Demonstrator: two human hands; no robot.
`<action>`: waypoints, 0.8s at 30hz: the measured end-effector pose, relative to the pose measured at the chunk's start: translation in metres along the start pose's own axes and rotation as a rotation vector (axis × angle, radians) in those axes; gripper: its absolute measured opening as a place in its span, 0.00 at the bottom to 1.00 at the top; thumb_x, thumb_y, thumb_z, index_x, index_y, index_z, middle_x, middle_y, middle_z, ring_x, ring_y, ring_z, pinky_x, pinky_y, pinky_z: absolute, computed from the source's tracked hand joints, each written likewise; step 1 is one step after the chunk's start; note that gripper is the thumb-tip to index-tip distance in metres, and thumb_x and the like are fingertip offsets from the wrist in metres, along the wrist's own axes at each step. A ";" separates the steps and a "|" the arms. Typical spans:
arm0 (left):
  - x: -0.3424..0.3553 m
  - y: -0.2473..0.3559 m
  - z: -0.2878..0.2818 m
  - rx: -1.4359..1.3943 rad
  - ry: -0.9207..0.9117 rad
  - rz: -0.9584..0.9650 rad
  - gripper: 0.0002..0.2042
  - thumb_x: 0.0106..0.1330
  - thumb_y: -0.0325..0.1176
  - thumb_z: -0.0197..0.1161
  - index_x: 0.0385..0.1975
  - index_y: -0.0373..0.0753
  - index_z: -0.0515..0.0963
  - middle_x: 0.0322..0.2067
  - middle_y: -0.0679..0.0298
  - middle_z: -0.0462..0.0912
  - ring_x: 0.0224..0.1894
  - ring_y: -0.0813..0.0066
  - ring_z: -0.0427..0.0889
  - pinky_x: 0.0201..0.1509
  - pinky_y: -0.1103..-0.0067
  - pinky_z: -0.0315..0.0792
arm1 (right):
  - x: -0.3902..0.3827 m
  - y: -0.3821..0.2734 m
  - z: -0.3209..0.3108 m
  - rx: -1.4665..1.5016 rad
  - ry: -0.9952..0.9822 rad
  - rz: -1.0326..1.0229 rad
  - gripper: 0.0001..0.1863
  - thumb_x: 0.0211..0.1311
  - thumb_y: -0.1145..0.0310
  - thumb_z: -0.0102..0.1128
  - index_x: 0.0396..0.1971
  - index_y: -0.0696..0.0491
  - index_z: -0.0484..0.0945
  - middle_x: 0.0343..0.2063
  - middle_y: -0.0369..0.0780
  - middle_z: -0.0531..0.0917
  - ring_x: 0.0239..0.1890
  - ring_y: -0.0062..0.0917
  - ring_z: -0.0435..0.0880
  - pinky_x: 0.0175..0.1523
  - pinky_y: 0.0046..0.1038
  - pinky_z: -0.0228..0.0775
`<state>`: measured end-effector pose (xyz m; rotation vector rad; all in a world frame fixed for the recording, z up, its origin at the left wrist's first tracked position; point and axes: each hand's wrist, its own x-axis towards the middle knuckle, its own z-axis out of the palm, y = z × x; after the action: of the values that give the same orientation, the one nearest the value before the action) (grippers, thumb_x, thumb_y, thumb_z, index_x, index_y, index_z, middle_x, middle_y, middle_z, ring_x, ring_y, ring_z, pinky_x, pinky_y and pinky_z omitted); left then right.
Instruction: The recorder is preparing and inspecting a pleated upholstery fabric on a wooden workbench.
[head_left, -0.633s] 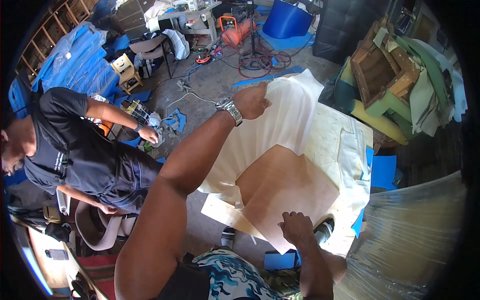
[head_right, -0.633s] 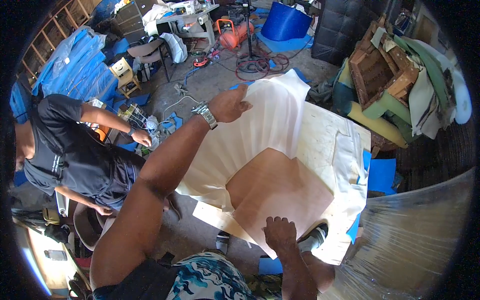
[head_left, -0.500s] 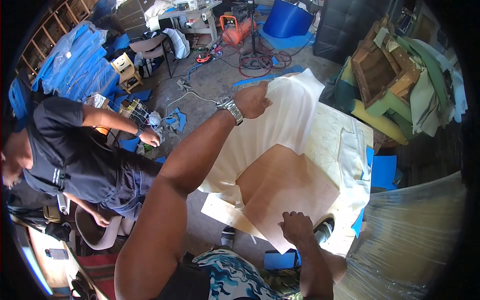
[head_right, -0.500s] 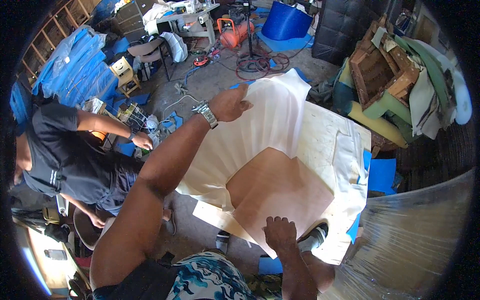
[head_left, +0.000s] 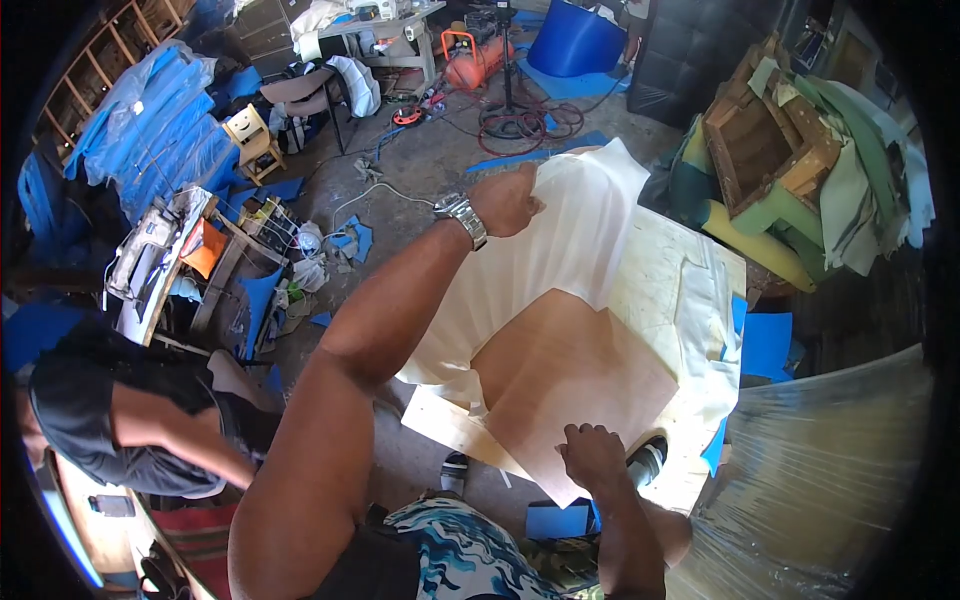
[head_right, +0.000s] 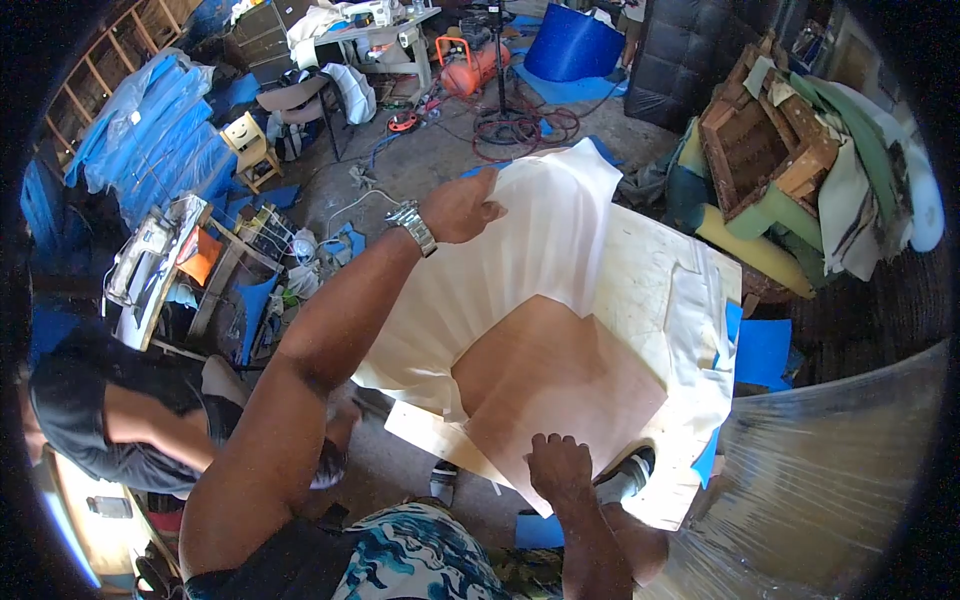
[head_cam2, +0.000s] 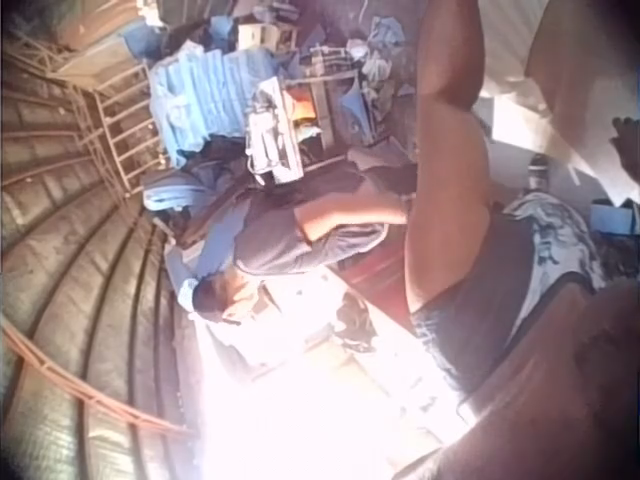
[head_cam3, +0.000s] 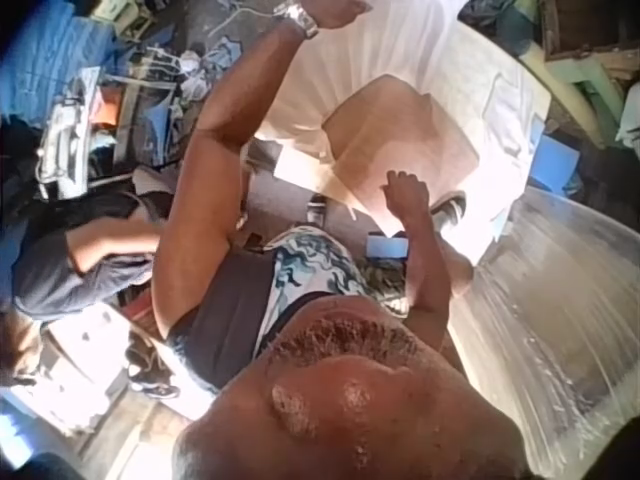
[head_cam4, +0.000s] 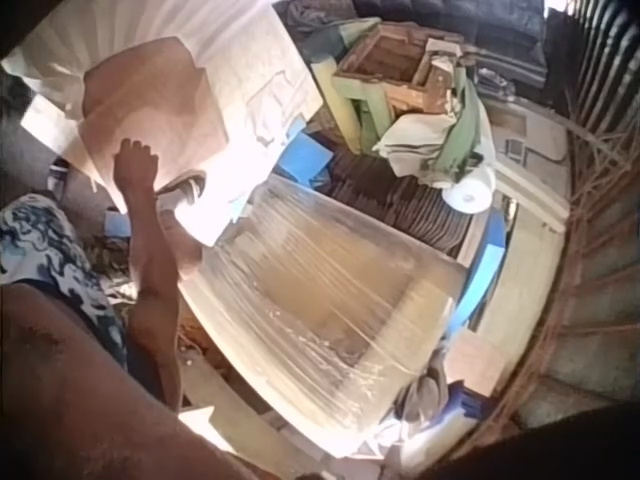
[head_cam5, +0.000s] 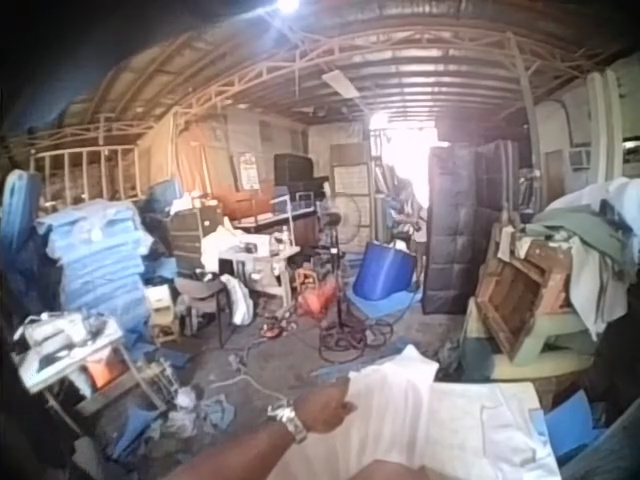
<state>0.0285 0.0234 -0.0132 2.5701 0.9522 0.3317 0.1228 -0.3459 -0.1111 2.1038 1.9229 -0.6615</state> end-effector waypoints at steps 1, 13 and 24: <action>0.000 0.000 0.000 0.000 0.005 0.005 0.21 0.65 0.42 0.61 0.48 0.34 0.65 0.37 0.40 0.80 0.43 0.40 0.80 0.44 0.54 0.71 | 0.000 0.000 -0.001 0.008 0.005 -0.008 0.18 0.63 0.53 0.60 0.40 0.53 0.78 0.36 0.44 0.84 0.41 0.38 0.84 0.44 0.43 0.76; 0.000 -0.006 0.004 -0.017 0.053 0.066 0.22 0.64 0.43 0.62 0.48 0.34 0.65 0.36 0.40 0.80 0.42 0.39 0.79 0.44 0.54 0.71 | 0.000 -0.001 -0.002 0.037 0.006 0.010 0.17 0.63 0.54 0.59 0.41 0.53 0.78 0.37 0.45 0.84 0.42 0.39 0.83 0.44 0.44 0.75; 0.002 -0.004 0.002 -0.017 0.028 0.055 0.21 0.65 0.42 0.61 0.48 0.34 0.65 0.36 0.39 0.80 0.42 0.38 0.78 0.44 0.55 0.70 | -0.002 -0.002 -0.005 0.049 -0.019 0.037 0.16 0.64 0.54 0.58 0.40 0.52 0.79 0.37 0.43 0.84 0.43 0.38 0.83 0.44 0.43 0.74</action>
<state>0.0287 0.0269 -0.0161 2.5862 0.8866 0.3908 0.1222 -0.3452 -0.1055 2.1486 1.8710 -0.7256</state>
